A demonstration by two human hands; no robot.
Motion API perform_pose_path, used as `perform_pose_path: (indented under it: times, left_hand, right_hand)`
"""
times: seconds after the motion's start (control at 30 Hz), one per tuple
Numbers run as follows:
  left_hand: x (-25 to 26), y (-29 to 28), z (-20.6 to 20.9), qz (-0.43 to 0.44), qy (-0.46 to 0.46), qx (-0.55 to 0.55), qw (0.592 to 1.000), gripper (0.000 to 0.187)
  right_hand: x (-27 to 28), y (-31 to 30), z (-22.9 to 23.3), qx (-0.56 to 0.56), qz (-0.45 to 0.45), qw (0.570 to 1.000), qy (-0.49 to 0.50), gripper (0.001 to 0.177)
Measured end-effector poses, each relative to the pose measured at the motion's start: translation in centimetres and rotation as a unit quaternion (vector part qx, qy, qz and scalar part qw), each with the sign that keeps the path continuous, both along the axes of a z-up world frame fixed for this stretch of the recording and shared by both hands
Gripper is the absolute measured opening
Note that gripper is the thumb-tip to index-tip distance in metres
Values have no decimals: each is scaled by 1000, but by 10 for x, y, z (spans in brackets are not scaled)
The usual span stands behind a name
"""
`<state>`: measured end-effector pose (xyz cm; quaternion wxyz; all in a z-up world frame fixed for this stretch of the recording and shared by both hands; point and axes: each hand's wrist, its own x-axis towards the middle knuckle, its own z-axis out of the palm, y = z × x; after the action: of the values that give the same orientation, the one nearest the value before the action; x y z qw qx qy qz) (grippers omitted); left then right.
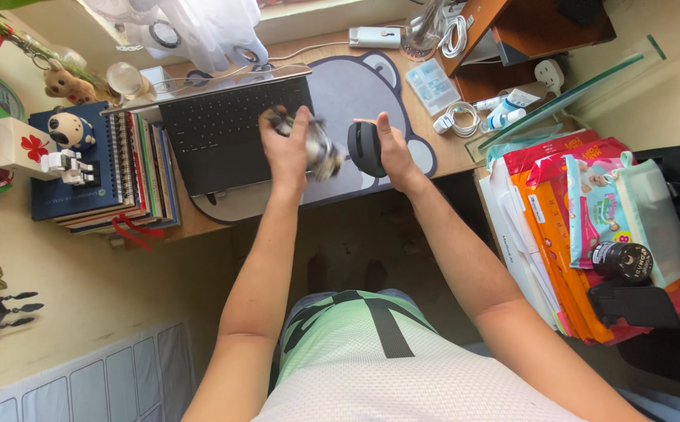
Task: The person cleans and organizes various items on a desk, including a keyboard cover, a laptop, and a mouse.
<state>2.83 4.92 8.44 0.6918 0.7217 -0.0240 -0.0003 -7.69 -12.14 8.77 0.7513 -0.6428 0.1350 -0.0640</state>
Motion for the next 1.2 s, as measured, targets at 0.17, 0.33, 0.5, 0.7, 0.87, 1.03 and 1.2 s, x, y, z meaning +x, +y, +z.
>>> perform_pose_path:
  times: [0.17,0.33,0.5,0.7,0.87,1.03,1.2]
  left_hand:
    - [-23,-1,32,-191,-9,-183,964,53]
    - [-15,-7,-1,-185,-272,117,937,33]
    - [-33,-8,48,52,-274,40,959,33]
    - [-49,-9,41,-375,-238,205,872,23]
    - [-31,-21,68,-449,-98,218,861,24]
    - [-41,-50,52,-199,-211,52,956,26]
    - [-47,-34,47,-628,-52,289,721,18]
  right_hand:
    - [2,-11,-35,45,38,998,4,95]
    - [-8,-11,-27,80,110,990,26,104]
    - [-12,-25,-28,132,114,983,58,109]
    - [-10,-58,-46,132,50,989,40,102]
    - [-17,-74,-45,176,14,983,42,99]
    - [-13,-66,-46,176,12,984,10,103]
    - [-17,-77,-32,211,-32,977,0,107]
